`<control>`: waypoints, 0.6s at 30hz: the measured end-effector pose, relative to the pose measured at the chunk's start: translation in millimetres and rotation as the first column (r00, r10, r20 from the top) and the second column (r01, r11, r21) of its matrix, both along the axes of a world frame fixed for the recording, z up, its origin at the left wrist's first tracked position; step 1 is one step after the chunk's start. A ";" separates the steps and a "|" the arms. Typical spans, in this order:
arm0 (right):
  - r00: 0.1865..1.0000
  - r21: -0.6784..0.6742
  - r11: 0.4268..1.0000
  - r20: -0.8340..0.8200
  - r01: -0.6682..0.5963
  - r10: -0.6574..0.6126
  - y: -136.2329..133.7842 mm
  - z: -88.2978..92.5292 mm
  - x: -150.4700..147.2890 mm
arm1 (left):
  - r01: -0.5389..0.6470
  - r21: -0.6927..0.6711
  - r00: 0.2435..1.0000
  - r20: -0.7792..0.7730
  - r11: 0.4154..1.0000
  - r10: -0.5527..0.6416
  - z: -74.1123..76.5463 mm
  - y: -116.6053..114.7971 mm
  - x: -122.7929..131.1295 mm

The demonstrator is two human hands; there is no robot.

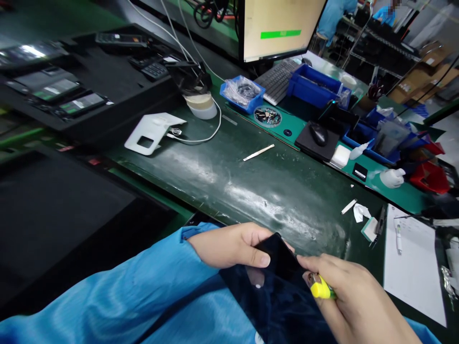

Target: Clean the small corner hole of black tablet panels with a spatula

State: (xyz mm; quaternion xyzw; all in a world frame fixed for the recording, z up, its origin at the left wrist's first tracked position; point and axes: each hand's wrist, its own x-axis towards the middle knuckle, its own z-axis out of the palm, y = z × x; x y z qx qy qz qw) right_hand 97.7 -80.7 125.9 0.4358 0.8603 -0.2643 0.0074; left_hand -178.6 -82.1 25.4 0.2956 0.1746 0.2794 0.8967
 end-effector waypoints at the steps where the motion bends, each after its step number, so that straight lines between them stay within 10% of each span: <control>1: 1.000 0.006 1.000 -0.002 0.016 -0.016 -2.3 0.9 -1.4 | 0.000 -0.001 1.000 0.007 1.000 0.000 0.2 -0.1 0.1; 18: 0.991 -0.013 0.992 0.048 0.127 -0.127 19.7 -6.8 -7.7 | 0.010 0.024 0.999 -0.040 1.000 -0.009 -2.0 -2.0 -3.6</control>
